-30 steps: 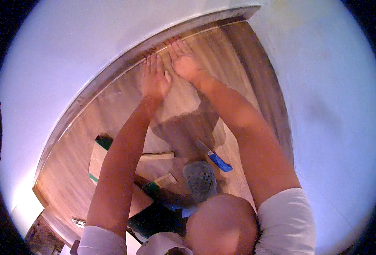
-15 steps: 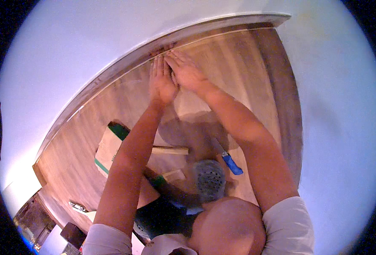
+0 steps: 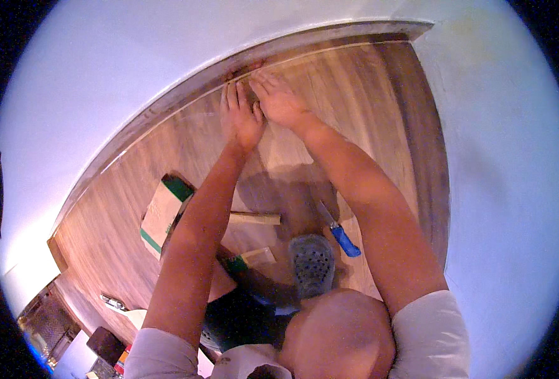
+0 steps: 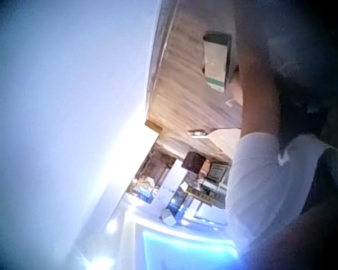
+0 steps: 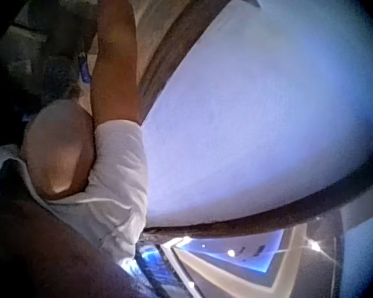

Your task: The person cuts cardboard pieces with a utility knife and places them as spacers along the baseboard. They then apply sealant from a caulking gun into the gap between the flooring and the wall.

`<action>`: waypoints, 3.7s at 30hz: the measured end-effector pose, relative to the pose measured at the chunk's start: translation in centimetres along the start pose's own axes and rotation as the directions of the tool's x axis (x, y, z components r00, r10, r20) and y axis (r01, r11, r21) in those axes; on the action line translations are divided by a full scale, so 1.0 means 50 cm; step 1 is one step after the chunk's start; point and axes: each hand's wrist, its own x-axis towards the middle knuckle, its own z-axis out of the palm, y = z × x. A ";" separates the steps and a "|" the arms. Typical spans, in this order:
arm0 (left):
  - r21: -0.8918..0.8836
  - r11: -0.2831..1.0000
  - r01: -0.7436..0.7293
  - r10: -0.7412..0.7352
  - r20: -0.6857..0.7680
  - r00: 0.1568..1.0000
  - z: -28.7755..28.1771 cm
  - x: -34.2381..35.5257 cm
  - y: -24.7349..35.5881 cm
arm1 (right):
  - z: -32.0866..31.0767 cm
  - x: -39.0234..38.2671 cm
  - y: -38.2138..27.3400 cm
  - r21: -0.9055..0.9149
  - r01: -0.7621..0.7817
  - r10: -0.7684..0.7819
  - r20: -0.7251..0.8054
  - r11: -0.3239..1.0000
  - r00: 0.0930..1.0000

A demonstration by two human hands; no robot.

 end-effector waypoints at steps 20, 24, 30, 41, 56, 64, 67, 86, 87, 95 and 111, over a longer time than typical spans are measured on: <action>0.002 0.996 -0.094 0.094 -0.154 0.984 0.001 -0.018 -0.064 | 0.004 -0.021 0.012 0.006 -0.041 0.041 -0.044 0.999 0.998; 0.098 0.987 -0.130 0.143 -0.143 0.979 -0.014 -0.009 -0.061 | -0.046 -0.065 0.062 0.080 -0.233 0.242 -0.140 0.969 0.960; 0.096 0.985 -0.142 0.154 -0.137 0.978 -0.004 -0.015 -0.048 | -0.137 -0.160 0.279 -0.113 -0.468 0.420 -0.294 0.877 0.859; 0.149 0.971 -0.188 0.206 -0.109 0.973 -0.003 -0.011 -0.072 | -0.150 -0.132 0.329 -0.285 -0.376 0.316 -0.235 0.882 0.919; -0.042 0.998 -0.056 0.056 -0.021 0.998 -0.025 -0.013 -0.039 | -0.167 -0.171 0.378 -0.090 -0.493 0.441 -0.334 0.865 0.833; 0.053 0.933 -0.356 0.326 0.293 0.899 -0.318 -0.262 -0.171 | -0.161 -0.391 -0.133 0.394 -0.380 0.399 0.037 0.836 0.916; 0.035 0.993 0.115 -0.121 0.265 0.957 -0.490 -0.447 -0.307 | -0.129 -0.478 -0.271 0.465 -0.297 0.298 0.074 0.834 0.952; 0.083 0.903 0.421 -0.381 0.606 0.699 -0.638 -1.115 -0.390 | -0.056 -0.485 -0.602 0.393 0.180 -0.378 0.513 0.902 0.771; 0.078 0.914 0.399 -0.368 0.577 0.729 -0.643 -1.117 -0.368 | -0.055 -0.479 -0.603 0.415 0.120 -0.362 0.576 0.902 0.733; -0.119 0.991 -0.061 0.075 0.109 0.991 -0.628 -0.983 -0.317 | -0.140 -0.299 -0.763 0.603 0.411 -0.722 0.474 0.683 0.504; -0.838 0.509 0.199 0.081 0.276 0.958 -0.891 -1.044 -0.467 | -0.403 -0.111 -1.195 0.475 -0.186 -0.268 0.730 0.860 0.628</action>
